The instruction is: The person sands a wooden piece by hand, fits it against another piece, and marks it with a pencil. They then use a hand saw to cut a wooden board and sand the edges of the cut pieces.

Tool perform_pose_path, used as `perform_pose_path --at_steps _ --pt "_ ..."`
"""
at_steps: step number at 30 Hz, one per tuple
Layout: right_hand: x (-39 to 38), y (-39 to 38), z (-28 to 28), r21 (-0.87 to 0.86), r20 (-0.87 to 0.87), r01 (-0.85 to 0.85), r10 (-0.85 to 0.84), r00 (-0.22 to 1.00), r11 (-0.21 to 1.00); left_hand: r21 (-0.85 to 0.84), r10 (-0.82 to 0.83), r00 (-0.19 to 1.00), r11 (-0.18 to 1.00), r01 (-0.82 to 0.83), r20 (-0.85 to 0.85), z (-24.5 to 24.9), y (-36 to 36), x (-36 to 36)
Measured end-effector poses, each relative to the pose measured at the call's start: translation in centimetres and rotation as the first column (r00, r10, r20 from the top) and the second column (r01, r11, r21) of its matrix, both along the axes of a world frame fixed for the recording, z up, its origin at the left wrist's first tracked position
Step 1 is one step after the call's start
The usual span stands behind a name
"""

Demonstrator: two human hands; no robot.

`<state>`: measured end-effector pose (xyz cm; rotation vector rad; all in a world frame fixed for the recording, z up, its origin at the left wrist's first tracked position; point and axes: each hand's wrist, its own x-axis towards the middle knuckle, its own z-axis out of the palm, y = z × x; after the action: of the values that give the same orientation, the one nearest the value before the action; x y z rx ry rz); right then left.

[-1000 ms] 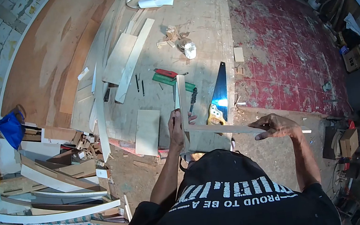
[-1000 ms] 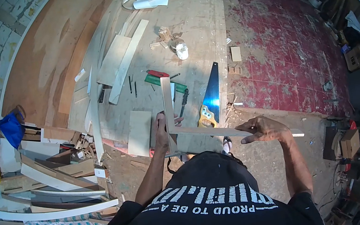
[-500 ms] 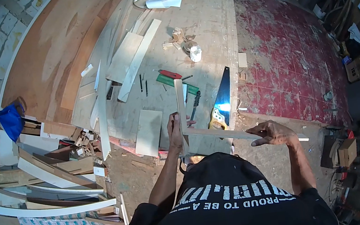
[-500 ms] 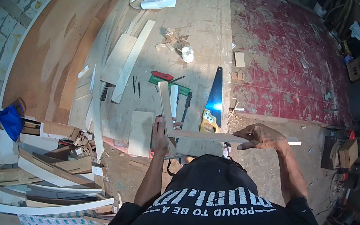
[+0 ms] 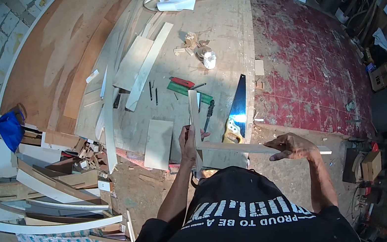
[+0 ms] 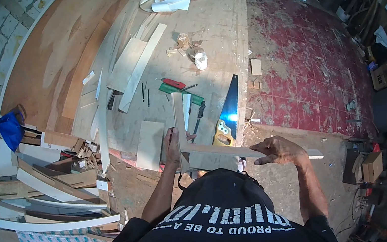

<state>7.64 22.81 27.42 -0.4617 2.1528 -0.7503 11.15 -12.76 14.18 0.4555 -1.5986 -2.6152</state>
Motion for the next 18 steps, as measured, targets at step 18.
perform_pose_path --at_steps 18 --pt "-0.23 0.3 -0.29 -0.041 -0.012 0.001 -0.002 1.0 0.999 -0.038 -0.01 1.0 0.999 0.011 0.021 0.41 -0.28 -0.37"
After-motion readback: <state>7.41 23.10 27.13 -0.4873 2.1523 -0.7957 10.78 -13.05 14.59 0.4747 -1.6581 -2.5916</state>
